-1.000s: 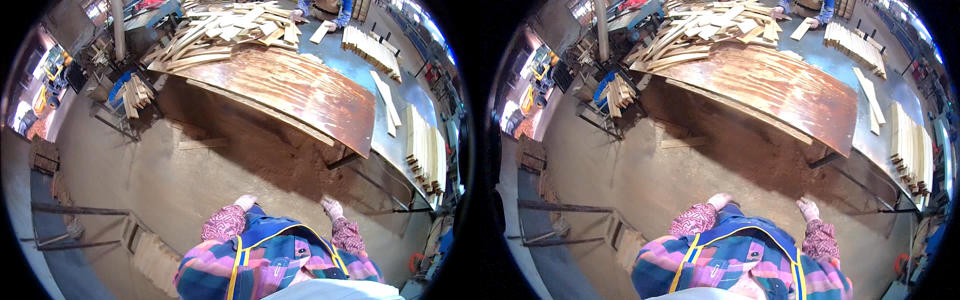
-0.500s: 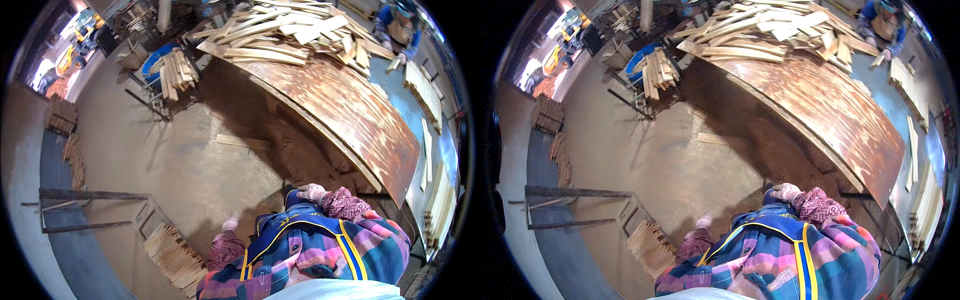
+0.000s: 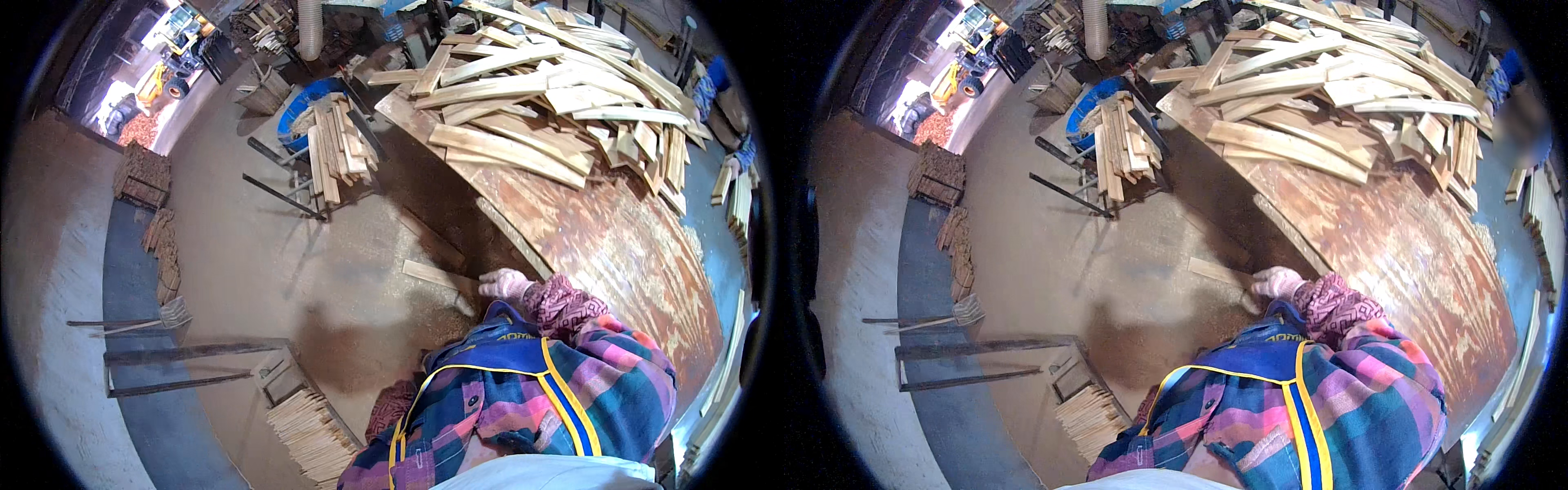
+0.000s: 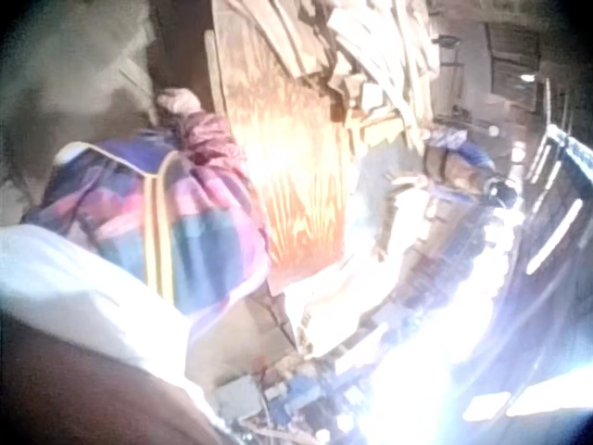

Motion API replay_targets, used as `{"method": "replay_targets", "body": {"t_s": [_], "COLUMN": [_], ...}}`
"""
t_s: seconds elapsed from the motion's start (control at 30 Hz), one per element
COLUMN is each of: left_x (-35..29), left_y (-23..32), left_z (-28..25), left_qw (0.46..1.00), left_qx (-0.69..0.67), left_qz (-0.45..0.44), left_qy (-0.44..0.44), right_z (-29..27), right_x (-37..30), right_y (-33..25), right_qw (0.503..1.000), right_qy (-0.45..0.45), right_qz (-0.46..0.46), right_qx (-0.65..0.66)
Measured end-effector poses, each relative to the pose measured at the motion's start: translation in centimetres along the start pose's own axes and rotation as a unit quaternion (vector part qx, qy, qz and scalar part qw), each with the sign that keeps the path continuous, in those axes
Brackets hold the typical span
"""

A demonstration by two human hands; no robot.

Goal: The person sorts and stacks thin wooden planks on a workbench in a workshop. They pick up planks from a disorganized pile, align them, and place them into a neat stack, occasionally moving the stack to a different location on the bench.

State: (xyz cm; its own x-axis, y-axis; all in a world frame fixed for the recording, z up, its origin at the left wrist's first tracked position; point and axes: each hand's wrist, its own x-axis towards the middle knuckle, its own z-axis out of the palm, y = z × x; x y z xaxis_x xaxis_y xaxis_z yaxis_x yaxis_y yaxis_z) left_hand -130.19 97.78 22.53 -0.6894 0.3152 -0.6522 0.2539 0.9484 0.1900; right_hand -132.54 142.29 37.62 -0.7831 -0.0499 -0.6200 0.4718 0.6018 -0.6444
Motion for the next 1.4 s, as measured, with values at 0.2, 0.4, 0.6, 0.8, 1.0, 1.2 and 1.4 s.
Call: {"method": "replay_targets", "body": {"t_s": [0.2, 0.4, 0.6, 0.8, 1.0, 1.2, 1.4], "left_x": [18.3, 31.8, 49.0, 68.0, 78.4, 81.5, 82.9], "left_y": [7.5, 16.4, 25.4, 33.9, 40.8, 44.8, 41.3], "left_z": [-17.2, -28.9, -50.5, -70.6, -80.3, -83.3, -86.8], "left_qw": [0.962, 0.904, 0.874, 0.897, 0.969, 0.992, 0.992], "left_qx": [-0.17, -0.372, -0.385, -0.299, -0.119, -0.066, -0.018], "left_qz": [0.159, 0.186, 0.21, 0.195, 0.166, 0.105, 0.114], "left_qy": [0.143, 0.098, 0.211, 0.26, 0.139, 0.013, -0.056], "right_z": [-11.4, -16.3, -24.2, -44.5, -61.9, -69.4, -69.6], "right_x": [9.8, 14.5, 21.7, 35.4, 49.6, 60.1, 57.6], "right_y": [-2.8, 1.1, 0.2, -14.0, -15.7, -13.8, -8.6], "right_qw": [0.99, 0.988, 0.816, 0.69, 0.6, 0.508, 0.471], "right_qy": [0.114, 0.131, 0.253, 0.376, 0.512, 0.572, 0.552], "right_qz": [-0.08, 0.03, -0.022, -0.141, -0.013, 0.203, 0.041], "right_qx": [-0.025, 0.079, 0.519, 0.602, 0.614, 0.611, 0.687]}}
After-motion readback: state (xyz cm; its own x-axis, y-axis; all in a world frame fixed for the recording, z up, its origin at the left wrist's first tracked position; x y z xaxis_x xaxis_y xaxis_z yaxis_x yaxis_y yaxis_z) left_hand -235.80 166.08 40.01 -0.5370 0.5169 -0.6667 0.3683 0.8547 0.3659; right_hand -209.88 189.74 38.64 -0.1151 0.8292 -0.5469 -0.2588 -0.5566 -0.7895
